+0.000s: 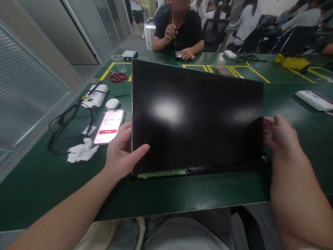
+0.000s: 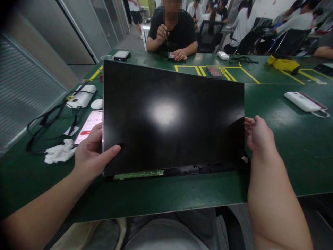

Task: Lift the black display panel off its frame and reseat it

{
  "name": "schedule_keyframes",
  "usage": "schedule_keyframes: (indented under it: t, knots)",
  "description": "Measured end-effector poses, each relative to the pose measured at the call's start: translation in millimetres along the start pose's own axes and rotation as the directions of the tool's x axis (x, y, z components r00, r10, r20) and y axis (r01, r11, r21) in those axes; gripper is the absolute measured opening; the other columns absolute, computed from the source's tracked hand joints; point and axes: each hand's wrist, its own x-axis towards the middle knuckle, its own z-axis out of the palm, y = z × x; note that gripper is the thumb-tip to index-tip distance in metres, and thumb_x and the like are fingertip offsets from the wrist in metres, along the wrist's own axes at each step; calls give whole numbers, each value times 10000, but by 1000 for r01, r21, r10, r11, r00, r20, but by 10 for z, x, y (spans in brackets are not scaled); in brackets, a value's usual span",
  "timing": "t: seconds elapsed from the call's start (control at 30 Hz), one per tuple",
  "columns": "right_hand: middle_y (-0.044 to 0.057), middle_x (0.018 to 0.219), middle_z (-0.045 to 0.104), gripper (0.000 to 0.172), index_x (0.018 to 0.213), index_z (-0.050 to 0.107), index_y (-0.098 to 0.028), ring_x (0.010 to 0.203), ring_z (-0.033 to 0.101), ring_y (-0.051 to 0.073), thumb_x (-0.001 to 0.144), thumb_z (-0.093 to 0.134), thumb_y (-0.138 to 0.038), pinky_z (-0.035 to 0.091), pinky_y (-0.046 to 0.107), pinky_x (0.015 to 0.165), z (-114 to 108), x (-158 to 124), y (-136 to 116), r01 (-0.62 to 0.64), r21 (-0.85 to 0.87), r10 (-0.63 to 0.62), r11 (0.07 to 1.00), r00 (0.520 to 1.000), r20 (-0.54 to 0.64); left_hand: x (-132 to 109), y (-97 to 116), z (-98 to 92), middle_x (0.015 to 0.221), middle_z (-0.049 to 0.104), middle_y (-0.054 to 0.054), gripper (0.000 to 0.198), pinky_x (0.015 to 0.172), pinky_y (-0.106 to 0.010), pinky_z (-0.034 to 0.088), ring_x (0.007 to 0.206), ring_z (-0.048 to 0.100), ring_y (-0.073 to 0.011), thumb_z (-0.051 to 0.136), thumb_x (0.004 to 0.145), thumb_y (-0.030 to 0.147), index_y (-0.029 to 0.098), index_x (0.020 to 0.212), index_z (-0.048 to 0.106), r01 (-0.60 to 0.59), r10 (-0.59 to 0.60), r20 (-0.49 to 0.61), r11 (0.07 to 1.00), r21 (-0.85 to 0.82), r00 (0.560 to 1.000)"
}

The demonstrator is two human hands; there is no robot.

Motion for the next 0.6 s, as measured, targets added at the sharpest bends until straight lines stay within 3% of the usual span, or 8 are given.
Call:
schedule_keyframes:
  t: [0.13, 0.27, 0.4, 0.5, 0.6]
  knots:
    - [90, 866, 646, 312, 953, 574, -233, 757, 632, 224, 1009, 279, -318, 559, 396, 844, -78, 46, -54, -150, 226, 151, 962, 988, 12, -54, -19, -37, 1403, 665, -33, 350, 1150, -477, 467, 1328, 571, -353, 818, 860, 377, 304, 1200, 779, -5, 5, 5, 999, 52, 1000]
    - [145, 1003, 748, 311, 1075, 663, -223, 1057, 712, 306, 962, 392, -325, 550, 483, 1003, -11, -19, -72, -166, 175, 140, 971, 979, 151, -85, -31, -56, 1377, 663, -60, 354, 1170, -489, 444, 1328, 553, -355, 789, 878, 342, 278, 1224, 751, -76, 76, 11, 992, 102, 997]
    - [168, 1047, 786, 283, 1046, 729, -214, 1124, 716, 359, 852, 600, -374, 582, 513, 1009, 96, -115, -88, -149, 127, 125, 981, 976, 179, -66, -28, -59, 1356, 657, -66, 351, 1151, -464, 438, 1305, 565, -319, 759, 906, 247, 265, 1256, 734, -182, 178, 45, 980, 81, 983]
    - [174, 1155, 786, 383, 1092, 753, -194, 1161, 710, 361, 862, 601, -461, 603, 497, 1003, 170, -204, -147, -117, 150, 89, 982, 979, 184, -56, -21, -55, 1355, 656, -48, 361, 1126, -439, 459, 1281, 589, -302, 767, 907, 251, 294, 1264, 737, -178, 175, 40, 981, 73, 984]
    - [165, 1357, 727, 562, 1321, 713, -174, 1262, 673, 354, 907, 575, -528, 584, 497, 1056, 223, -311, -234, -77, 161, 49, 984, 984, 169, -84, -40, -52, 1366, 662, -29, 357, 1122, -447, 480, 1283, 599, -314, 769, 909, 302, 344, 1262, 743, -101, 100, 24, 994, 49, 995]
